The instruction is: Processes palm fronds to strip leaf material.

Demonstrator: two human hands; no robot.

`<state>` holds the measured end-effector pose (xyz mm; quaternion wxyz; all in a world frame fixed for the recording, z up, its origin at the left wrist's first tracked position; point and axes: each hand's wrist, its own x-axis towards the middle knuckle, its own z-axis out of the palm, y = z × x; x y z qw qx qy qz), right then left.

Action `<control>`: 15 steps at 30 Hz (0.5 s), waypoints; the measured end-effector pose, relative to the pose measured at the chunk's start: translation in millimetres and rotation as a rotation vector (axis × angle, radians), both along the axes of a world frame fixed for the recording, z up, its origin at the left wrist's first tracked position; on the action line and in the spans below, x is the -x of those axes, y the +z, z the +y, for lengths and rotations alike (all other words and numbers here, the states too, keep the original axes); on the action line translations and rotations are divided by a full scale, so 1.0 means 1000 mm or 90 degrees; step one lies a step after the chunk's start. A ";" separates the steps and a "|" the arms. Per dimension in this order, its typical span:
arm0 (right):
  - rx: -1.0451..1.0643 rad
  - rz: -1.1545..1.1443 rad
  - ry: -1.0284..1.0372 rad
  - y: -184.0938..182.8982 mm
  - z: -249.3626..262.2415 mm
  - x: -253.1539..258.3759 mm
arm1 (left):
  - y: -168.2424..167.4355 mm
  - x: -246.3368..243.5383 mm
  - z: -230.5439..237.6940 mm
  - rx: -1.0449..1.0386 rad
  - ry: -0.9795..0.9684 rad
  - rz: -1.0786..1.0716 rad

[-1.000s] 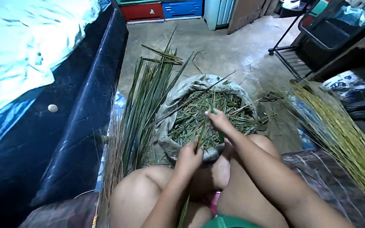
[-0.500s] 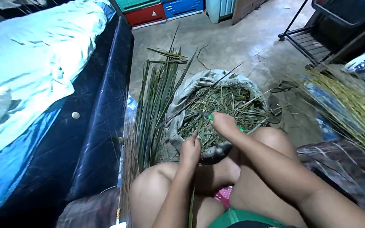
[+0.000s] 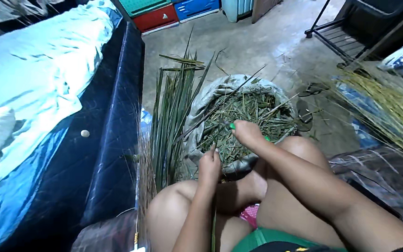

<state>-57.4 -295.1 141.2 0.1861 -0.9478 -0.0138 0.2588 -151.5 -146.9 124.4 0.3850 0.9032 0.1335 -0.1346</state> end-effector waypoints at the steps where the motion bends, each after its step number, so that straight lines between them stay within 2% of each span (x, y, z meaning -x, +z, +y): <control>1: -0.035 0.024 0.017 0.003 0.001 0.005 | 0.000 0.000 0.001 -0.003 -0.001 -0.002; 4: -0.135 0.122 0.133 0.004 0.010 0.039 | -0.002 -0.001 0.001 -0.019 0.009 -0.005; 6: -0.122 0.139 0.167 0.002 0.016 0.049 | -0.003 -0.001 0.000 -0.038 0.009 0.014; 11: 0.018 0.042 0.066 -0.005 0.013 0.015 | 0.000 -0.002 -0.002 -0.027 -0.014 0.007; 15: 0.044 0.012 0.010 -0.001 0.014 0.005 | 0.001 0.000 -0.003 -0.017 -0.009 -0.020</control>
